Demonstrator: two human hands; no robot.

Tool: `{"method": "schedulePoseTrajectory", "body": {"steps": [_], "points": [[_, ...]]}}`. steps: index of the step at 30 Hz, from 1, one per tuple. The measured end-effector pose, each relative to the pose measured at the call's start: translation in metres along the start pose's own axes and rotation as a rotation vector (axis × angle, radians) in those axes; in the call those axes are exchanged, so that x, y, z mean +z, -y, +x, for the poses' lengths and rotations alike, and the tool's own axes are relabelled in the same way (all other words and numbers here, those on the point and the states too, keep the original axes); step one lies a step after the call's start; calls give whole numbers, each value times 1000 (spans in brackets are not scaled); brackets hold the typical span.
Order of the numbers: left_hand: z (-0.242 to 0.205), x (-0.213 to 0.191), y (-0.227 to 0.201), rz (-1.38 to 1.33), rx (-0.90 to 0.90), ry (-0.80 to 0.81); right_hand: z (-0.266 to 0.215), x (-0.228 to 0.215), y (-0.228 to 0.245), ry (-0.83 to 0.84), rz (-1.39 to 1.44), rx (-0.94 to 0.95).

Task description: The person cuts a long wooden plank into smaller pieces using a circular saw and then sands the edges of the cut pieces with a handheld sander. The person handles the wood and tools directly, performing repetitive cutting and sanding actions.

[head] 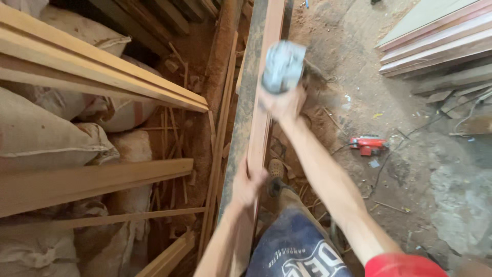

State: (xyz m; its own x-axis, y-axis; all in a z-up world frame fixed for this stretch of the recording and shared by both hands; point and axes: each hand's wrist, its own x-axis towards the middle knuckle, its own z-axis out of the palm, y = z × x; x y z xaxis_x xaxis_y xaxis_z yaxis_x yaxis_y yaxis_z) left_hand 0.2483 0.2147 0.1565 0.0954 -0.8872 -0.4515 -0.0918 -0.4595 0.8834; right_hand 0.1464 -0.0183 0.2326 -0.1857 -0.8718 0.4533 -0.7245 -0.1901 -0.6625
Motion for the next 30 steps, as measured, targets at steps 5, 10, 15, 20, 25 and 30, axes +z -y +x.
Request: {"method": "schedulePoseTrajectory", "body": {"steps": [5,10,15,20,25,30], "points": [[98,11,1,-773,44,215,-101,-53,35,273,13,-72],[110,19,-9,-824,0,235,-96,-37,24,222,111,-155],[98,9,-33,-101,231,46,-60,-6,-11,198,261,62],[88,6,-48,-115,83,40,-3,30,-49,47,-73,-228],[86,5,-59,-10,81,-2,60,68,-75,-43,61,-125],[83,2,-67,57,130,-24,90,88,-94,-114,17,-181]]}}
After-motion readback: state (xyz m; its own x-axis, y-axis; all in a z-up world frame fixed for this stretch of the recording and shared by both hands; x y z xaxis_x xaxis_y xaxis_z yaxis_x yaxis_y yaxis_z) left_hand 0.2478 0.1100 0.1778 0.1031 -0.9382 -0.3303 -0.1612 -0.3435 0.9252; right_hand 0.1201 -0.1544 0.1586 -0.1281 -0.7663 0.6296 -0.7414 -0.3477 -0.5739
